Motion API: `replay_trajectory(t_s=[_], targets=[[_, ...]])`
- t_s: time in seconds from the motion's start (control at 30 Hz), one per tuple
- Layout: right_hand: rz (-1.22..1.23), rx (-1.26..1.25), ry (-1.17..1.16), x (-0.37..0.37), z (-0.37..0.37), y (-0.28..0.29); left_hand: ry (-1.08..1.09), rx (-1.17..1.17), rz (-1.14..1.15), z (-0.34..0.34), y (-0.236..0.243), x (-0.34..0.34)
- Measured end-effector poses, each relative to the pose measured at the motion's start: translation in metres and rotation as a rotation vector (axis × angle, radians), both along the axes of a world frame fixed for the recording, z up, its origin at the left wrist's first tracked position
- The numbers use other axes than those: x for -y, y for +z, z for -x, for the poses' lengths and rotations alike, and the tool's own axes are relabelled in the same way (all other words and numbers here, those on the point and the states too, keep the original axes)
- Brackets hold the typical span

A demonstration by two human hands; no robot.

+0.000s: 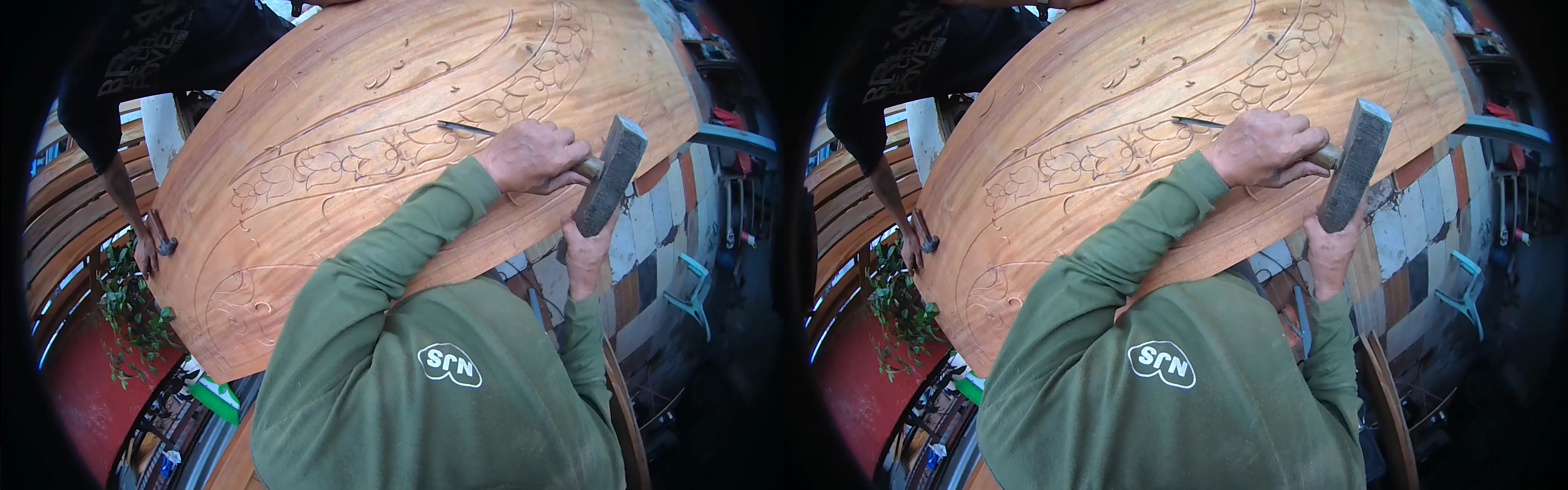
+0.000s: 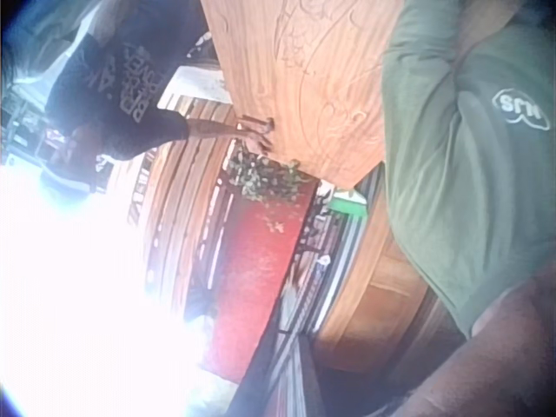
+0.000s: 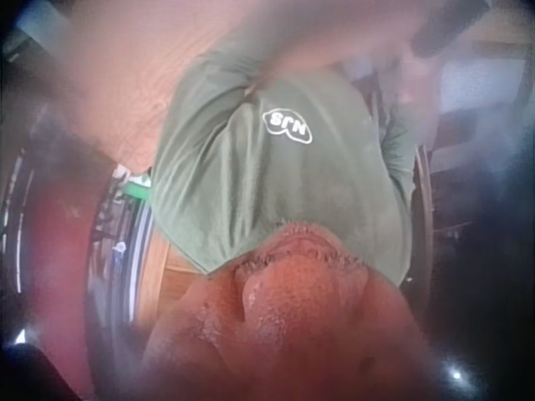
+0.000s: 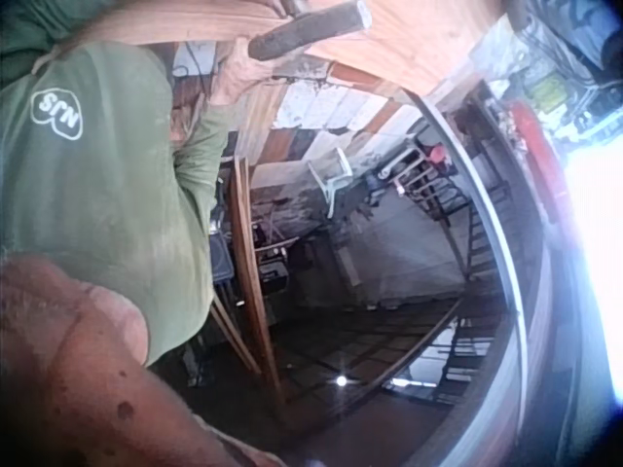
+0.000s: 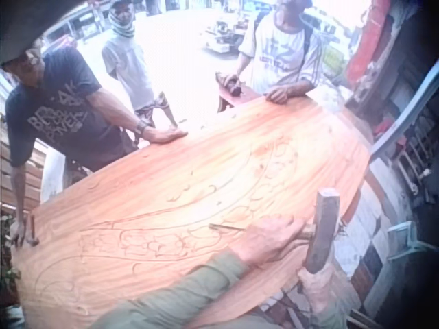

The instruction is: The person carves a decorative pattern into a wooden board using a chisel and a wooden mallet.

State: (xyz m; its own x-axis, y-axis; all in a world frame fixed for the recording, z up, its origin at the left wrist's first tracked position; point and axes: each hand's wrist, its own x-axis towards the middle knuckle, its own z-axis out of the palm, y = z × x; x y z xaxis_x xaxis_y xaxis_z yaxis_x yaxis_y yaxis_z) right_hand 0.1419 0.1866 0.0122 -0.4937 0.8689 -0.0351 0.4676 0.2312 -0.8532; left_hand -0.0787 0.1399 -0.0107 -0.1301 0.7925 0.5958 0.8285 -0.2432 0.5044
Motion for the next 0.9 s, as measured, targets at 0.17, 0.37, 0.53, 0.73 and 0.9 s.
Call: replay_trajectory(t_s=[0.17, 0.37, 0.53, 0.73, 0.9], targets=[[0.131, -0.308, -0.216, -0.03, 0.002, 0.023, 0.069, 0.01, -0.009, 0.004, 0.002, -0.003], [0.006, -0.014, 0.127, -0.033, 0.013, -0.003, 0.134, 0.0, 0.009, 0.012, -0.003, -0.014], [0.215, -0.424, -0.215, -0.059, 0.022, 0.029, 0.143, 0.057, 0.028, 0.01, -0.003, -0.013], [0.139, 0.038, 0.171, -0.051, 0.02, 0.008, 0.188, 0.067, 0.069, 0.018, -0.003, -0.015], [0.159, -0.331, -0.084, -0.078, 0.03, 0.041, 0.215, 0.096, 0.029, 0.021, -0.007, -0.02]])
